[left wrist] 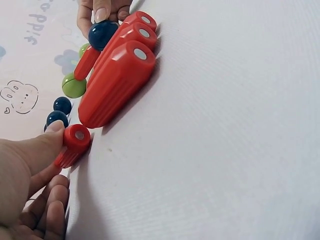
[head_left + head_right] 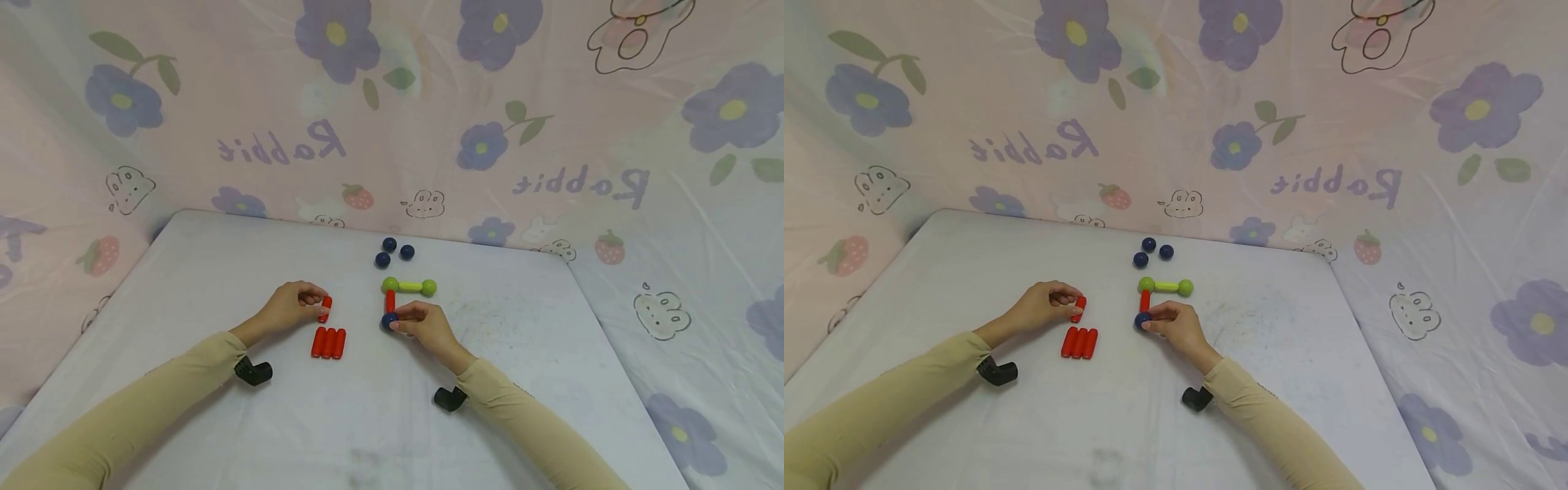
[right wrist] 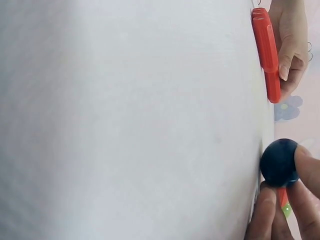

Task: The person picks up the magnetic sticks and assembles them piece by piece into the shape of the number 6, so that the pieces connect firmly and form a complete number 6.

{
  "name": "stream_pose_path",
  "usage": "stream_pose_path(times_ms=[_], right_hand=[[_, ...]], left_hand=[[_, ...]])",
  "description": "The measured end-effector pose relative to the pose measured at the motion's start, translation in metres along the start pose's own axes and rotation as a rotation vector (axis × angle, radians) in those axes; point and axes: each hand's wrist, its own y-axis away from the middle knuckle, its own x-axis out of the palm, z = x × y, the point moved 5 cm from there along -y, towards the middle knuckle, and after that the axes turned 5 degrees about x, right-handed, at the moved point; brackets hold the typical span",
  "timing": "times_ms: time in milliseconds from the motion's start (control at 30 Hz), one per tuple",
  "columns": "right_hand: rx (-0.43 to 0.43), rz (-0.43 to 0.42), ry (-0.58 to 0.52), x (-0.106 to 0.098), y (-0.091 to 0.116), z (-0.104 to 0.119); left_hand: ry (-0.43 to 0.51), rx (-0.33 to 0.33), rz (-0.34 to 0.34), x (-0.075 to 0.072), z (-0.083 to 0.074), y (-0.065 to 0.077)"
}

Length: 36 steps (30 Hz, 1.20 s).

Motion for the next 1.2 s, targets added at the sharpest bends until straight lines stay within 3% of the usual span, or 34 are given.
stream_pose_path(times_ms=[433,767,1200], right_hand=[[-0.008,-0.01,0.004,-0.001,0.001,0.002],[-0.002,-0.011,0.002,-0.001,-0.001,0.0],[-0.005,-0.008,-0.005,-0.001,-0.001,-0.001]], left_hand=[[-0.012,-0.008,-0.006,0.0,-0.002,0.001],[-0.036,0.035,-0.037,0.001,-0.006,0.002],[0.073,-0.062,-0.031,0.003,-0.025,0.0]])
